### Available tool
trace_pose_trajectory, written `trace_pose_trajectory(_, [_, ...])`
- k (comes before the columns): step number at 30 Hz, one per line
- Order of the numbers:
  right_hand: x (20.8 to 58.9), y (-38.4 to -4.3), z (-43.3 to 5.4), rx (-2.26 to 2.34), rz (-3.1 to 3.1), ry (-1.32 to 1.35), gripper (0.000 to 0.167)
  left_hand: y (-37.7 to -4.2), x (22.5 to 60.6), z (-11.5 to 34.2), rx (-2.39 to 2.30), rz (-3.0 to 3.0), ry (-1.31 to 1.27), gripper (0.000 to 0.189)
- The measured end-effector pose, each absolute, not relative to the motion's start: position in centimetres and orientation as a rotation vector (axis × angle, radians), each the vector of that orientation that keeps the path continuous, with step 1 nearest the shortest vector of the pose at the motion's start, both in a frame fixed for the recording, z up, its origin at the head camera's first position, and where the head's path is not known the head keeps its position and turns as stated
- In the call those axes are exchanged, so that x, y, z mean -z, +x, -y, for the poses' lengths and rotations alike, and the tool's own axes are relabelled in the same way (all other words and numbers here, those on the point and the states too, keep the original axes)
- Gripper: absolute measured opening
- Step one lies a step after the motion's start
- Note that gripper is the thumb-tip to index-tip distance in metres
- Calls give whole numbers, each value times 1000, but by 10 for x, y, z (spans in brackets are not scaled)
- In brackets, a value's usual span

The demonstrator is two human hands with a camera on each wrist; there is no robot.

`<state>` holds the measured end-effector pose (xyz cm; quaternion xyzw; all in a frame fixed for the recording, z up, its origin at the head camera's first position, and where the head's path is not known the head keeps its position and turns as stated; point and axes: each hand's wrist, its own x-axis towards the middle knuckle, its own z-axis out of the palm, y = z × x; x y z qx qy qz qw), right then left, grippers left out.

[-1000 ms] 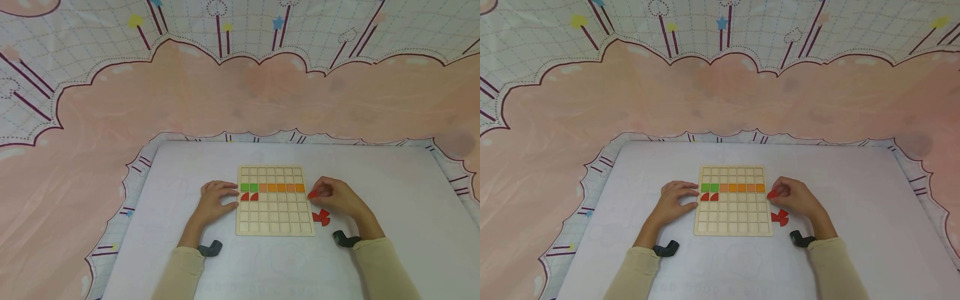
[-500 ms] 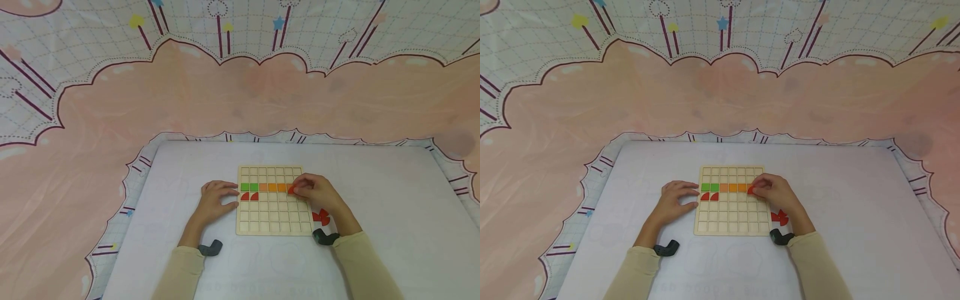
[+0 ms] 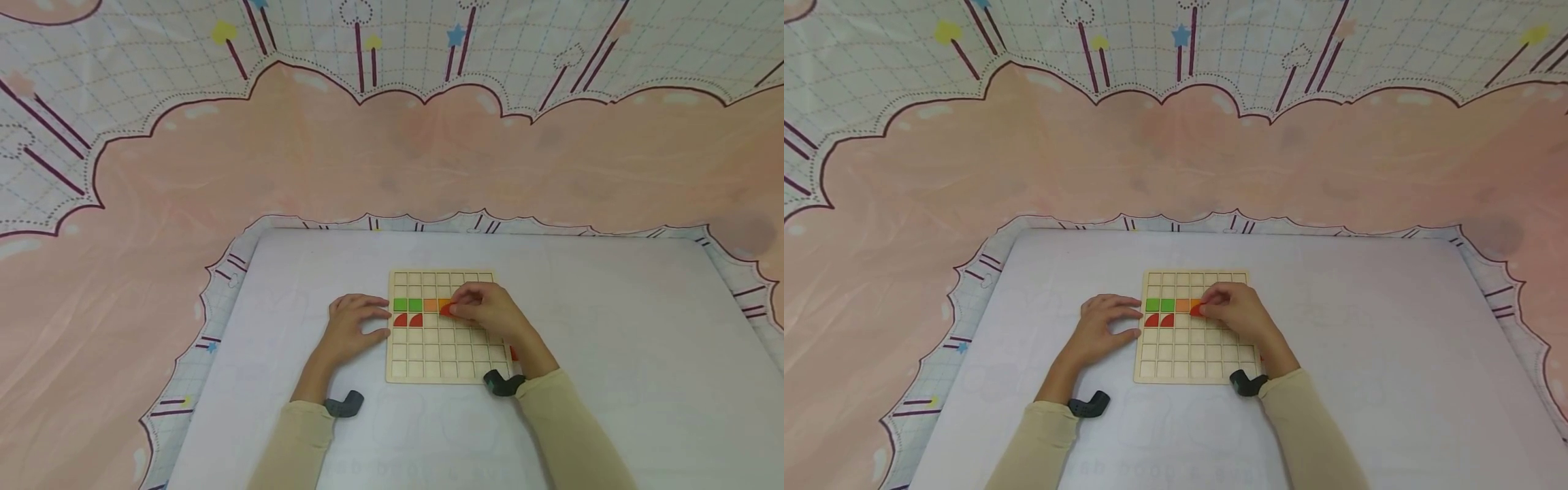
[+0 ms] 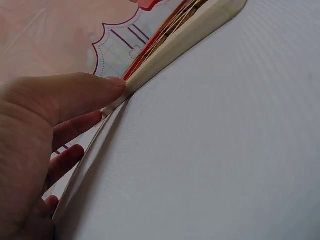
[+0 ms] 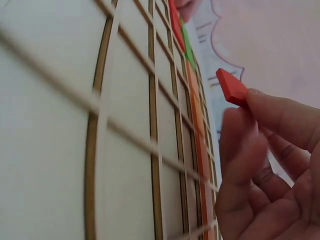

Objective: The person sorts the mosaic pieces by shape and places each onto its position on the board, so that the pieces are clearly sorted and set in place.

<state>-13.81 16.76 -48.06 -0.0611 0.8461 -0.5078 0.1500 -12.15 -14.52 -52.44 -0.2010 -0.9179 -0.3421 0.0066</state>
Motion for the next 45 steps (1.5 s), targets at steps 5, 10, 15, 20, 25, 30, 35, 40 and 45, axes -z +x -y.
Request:
trace_pose_trajectory(5, [483, -141, -154, 1476, -2396, -198, 18, -122, 525, 145, 1074, 2859, -635, 28])
trace_pose_trajectory(10, [488, -144, -144, 1467, -2389, -155, 15, -122, 525, 146, 1070, 2853, -640, 28])
trace_pose_trajectory(15, [490, -146, -140, 1469, -2343, -71, 13, -122, 525, 145, 1060, 2859, -638, 28])
trace_pose_trajectory(20, [491, -150, -140, 1474, -2294, -65, 12, -122, 523, 144, 1080, 2863, -628, 28])
trace_pose_trajectory(25, [492, -152, -142, 1483, -2250, -93, 13, -121, 523, 144, 1086, 2855, -626, 29])
trace_pose_trajectory(30, [492, -152, -143, 1470, -2244, -106, 12, -121, 524, 144, 1088, 2851, -621, 29])
trace_pose_trajectory(35, [491, -152, -142, 1444, -2265, -120, 9, -121, 524, 144, 1088, 2854, -626, 29])
trace_pose_trajectory(40, [491, -151, -141, 1439, -2273, -112, 8, -122, 523, 144, 1092, 2855, -637, 28])
trace_pose_trajectory(45, [493, -151, -141, 1421, -2297, -116, 8, -122, 523, 144, 1092, 2862, -628, 28])
